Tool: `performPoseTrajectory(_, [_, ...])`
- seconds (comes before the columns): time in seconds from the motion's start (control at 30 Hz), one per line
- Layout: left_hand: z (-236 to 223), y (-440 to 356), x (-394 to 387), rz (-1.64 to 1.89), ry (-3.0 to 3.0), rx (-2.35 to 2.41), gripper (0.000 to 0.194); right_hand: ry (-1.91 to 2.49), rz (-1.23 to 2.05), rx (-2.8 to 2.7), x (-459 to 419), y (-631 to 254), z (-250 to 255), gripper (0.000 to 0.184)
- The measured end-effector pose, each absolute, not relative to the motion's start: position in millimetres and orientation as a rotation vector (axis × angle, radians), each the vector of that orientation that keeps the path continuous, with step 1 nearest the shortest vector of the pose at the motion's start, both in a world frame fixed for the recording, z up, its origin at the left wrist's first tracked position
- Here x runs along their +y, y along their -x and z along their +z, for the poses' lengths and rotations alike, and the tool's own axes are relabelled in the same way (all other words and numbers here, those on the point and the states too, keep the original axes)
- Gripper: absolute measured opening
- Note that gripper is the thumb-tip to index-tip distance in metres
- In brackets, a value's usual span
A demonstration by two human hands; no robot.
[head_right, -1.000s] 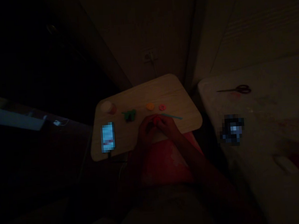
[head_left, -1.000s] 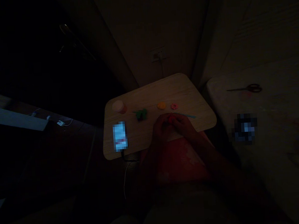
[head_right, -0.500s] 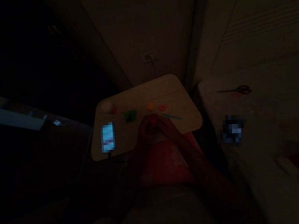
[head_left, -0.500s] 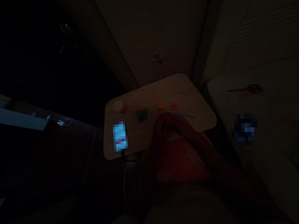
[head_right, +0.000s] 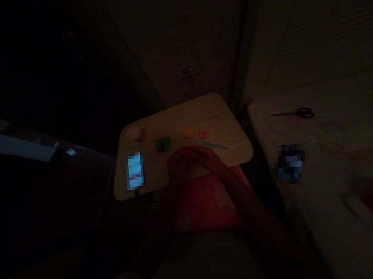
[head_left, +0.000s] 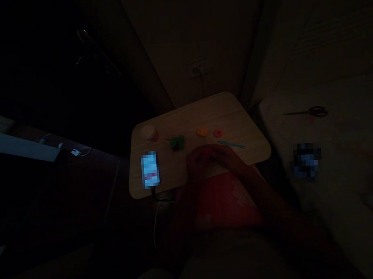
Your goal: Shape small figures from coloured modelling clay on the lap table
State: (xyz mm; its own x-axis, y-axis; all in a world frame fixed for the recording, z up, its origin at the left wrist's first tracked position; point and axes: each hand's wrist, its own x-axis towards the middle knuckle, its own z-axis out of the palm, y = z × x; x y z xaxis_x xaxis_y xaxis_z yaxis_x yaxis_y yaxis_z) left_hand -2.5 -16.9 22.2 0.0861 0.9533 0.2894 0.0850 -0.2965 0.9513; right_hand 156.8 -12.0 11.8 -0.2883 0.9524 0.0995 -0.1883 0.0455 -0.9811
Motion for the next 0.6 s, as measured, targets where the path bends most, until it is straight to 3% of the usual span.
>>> performPoseTrajectory(0.6, [21.1,6.8,-11.4,1.171,-1.712,0.802,0.052,0.994,1.296,-1.347,-12.8,-159.6,11.8,0.053])
